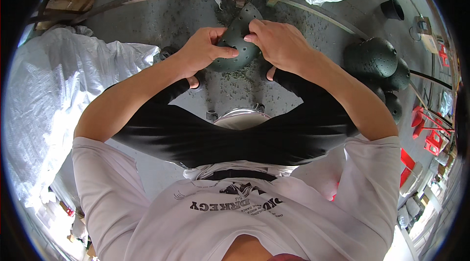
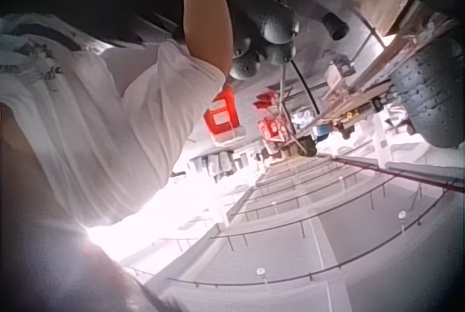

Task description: Drilling holes into green plastic hemispherical shells using a bench-mounted drill.

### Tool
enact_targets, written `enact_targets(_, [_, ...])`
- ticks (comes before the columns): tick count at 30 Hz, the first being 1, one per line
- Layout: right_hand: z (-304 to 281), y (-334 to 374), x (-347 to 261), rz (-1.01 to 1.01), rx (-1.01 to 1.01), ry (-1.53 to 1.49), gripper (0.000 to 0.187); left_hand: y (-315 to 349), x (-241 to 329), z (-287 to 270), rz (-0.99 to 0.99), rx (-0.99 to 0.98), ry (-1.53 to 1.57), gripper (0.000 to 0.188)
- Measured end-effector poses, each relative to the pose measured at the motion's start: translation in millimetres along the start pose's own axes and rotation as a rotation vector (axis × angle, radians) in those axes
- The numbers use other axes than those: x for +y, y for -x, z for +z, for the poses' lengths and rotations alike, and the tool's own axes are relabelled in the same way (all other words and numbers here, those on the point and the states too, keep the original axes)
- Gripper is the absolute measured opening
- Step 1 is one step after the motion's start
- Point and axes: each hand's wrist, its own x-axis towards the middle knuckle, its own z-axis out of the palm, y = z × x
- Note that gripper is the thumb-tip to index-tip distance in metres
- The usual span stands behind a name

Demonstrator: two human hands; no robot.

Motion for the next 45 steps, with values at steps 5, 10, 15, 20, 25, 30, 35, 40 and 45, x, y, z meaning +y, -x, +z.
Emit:
enact_targets(5, [-2.4, -2.9, 4.2, -0.122, -0.013, -0.063, 0.022, -3.3, -13.0, 1.8, 0.011, 0.012, 0.026, 0.034])
enact_targets(10, [0.2, -8.7, 15.6, -0.149, 0.117, -0.084, 0.020, -1.6, -0.4, 2.2, -0.032, 0.043, 0.009, 0.035])
enact_targets(15, [-10.2, -19.4, 48.0, 0.037, 0.255, -0.111, 0.021, -2.8, -4.8, -5.8, 0.178, 0.020, 0.008, 0.037])
enact_targets(20, [-9.2, -25.7, 94.6, 0.153, 0.118, 0.177, 0.021, -10.4, -8.2, -9.5, 0.160, 0.027, 0.104, 0.036])
enact_targets(25, [-18.0, -31.3, 90.7, 0.249, -0.022, 0.187, 0.018, -9.9, -8.9, -12.7, 0.049, 0.105, 0.150, 0.034])
enact_targets(30, [-4.5, -32.6, 125.5, 0.198, 0.137, -0.102, 0.035, -14.3, -9.7, -27.4, 0.179, -0.076, 0.025, 0.031])
enact_targets(35, [-13.9, -31.7, 140.2, 0.277, -0.022, -0.889, 0.041, -11.3, -2.0, -42.3, 0.205, -0.125, -0.013, 0.034])
enact_targets(40, [-11.0, -31.3, 154.4, 0.170, -0.148, -1.271, 0.037, -15.0, 1.0, -58.4, 0.240, -0.209, -0.056, 0.039])
enact_targets(45, [-26.2, -32.7, 130.3, 0.063, -0.047, -1.165, 0.033, -20.5, -8.5, -72.5, 0.203, -0.391, 0.083, 0.054])
